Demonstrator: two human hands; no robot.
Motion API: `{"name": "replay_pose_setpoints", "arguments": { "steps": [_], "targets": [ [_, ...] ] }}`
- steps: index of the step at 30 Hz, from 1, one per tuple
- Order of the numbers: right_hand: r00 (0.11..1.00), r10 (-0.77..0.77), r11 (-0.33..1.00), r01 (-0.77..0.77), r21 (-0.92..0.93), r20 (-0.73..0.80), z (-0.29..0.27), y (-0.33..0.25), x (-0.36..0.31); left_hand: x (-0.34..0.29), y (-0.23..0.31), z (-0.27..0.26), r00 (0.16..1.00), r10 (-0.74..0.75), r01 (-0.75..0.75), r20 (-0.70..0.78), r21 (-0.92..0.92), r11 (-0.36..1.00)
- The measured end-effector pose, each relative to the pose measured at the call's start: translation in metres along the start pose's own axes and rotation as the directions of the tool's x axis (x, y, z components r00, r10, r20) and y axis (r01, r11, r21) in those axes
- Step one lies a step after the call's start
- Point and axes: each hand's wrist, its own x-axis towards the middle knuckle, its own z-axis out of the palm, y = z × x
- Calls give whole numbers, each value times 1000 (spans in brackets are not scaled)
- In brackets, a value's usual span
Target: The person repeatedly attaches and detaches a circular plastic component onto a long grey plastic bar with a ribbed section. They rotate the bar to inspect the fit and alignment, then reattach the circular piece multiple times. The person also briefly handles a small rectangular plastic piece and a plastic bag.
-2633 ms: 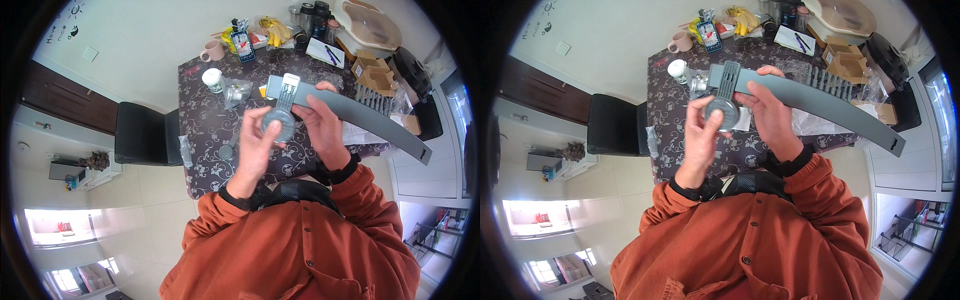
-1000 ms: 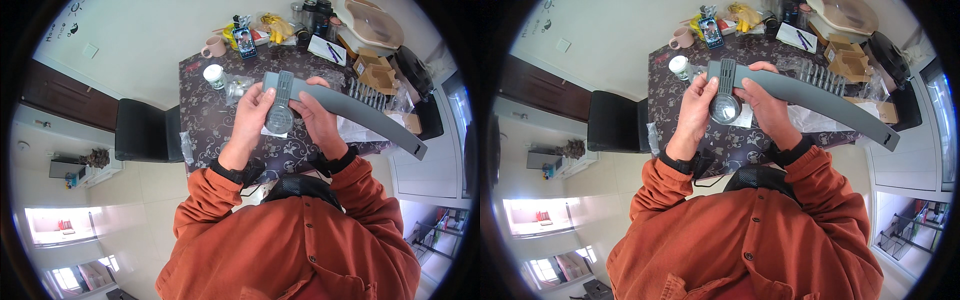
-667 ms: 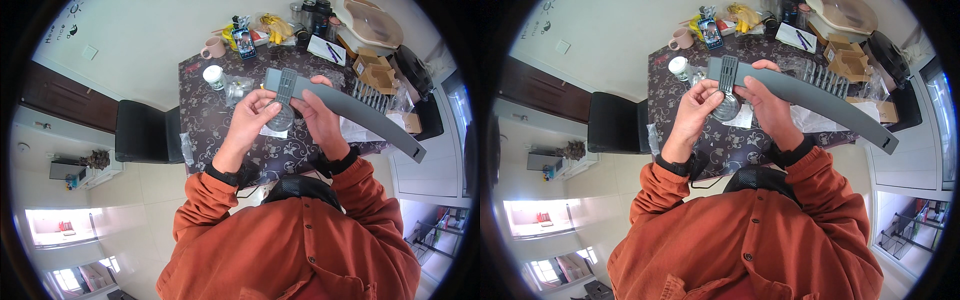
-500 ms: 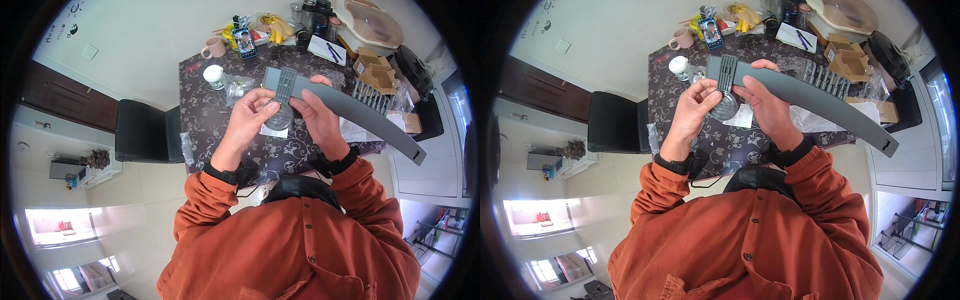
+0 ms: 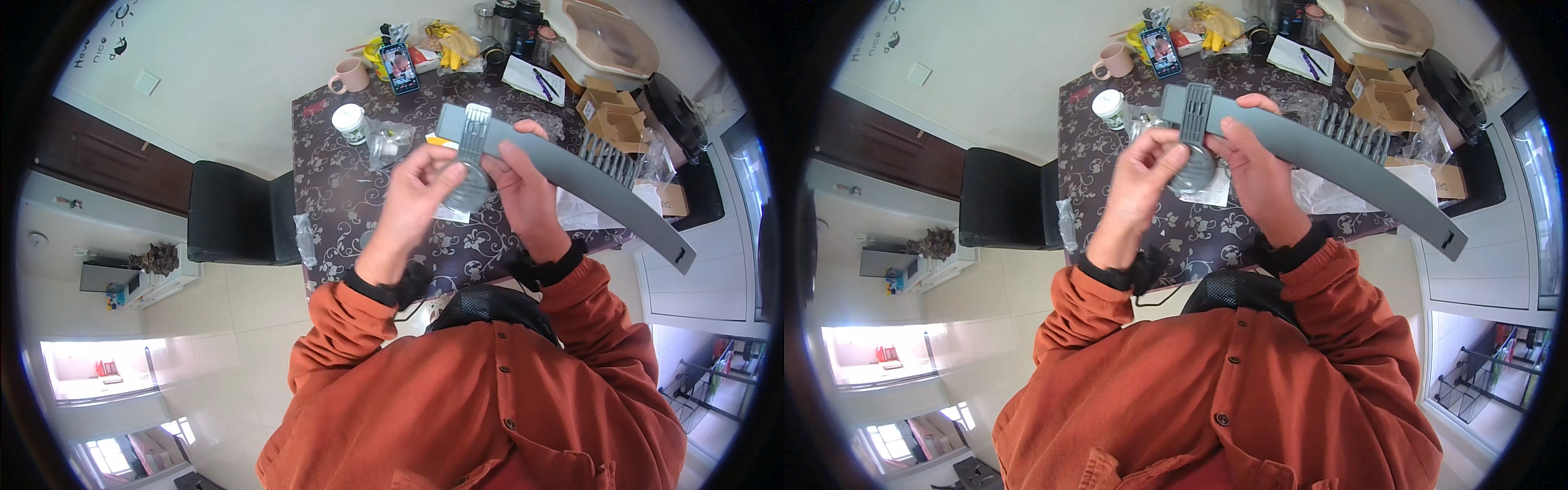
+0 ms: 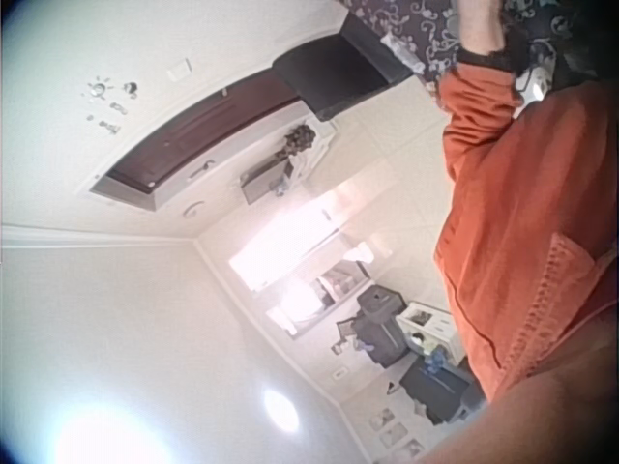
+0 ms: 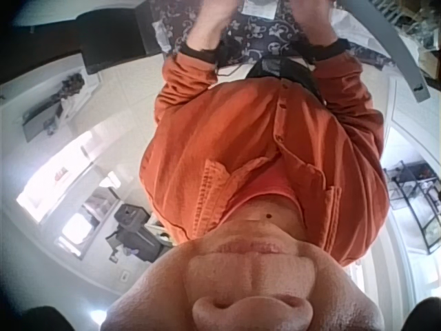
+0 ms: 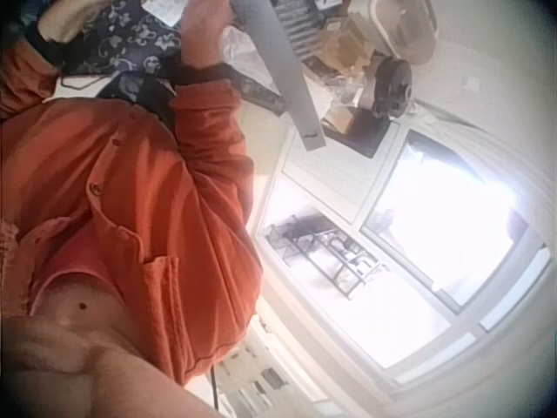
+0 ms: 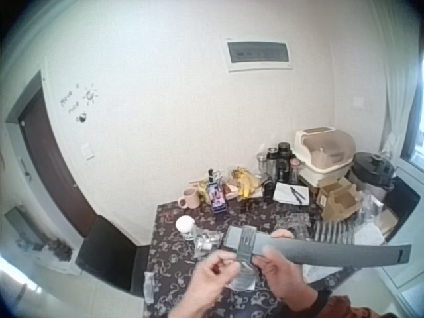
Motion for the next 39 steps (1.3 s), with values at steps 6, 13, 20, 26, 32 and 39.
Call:
{"name": "replay_pose_setpoints", "arguments": {
  "steps": [6, 13, 20, 26, 32, 39],
  "targets": [
    [1000, -4, 999, 4, -32, -1, 1, -2, -6, 0, -4, -7, 1000, 9, -10, -10, -94, 995],
    [1000, 17, 999, -18, 27, 10, 1, -4, -5, 5, -3, -13, 998, 68, -68, -5, -92, 993],
    [999, -12, 1000, 11, -13, -41, -5, 3, -5, -5, -20, 12, 1000, 17, -22, -22, -254, 967],
    [1000, -4, 999, 4, 34, -6, -5, -2, -5, -7, -23, 6, 997, 66, -70, -27, -177, 982],
    [999, 34, 999, -34, 19, 0, -3, -4, -8, -20, -20, 17, 993, 74, -89, -94, -175, 980],
    [1000, -6, 1000, 6, -17, 15, -3, -6, -3, -11, -10, 16, 993, 97, -107, -73, -142, 984]
  ]
}}
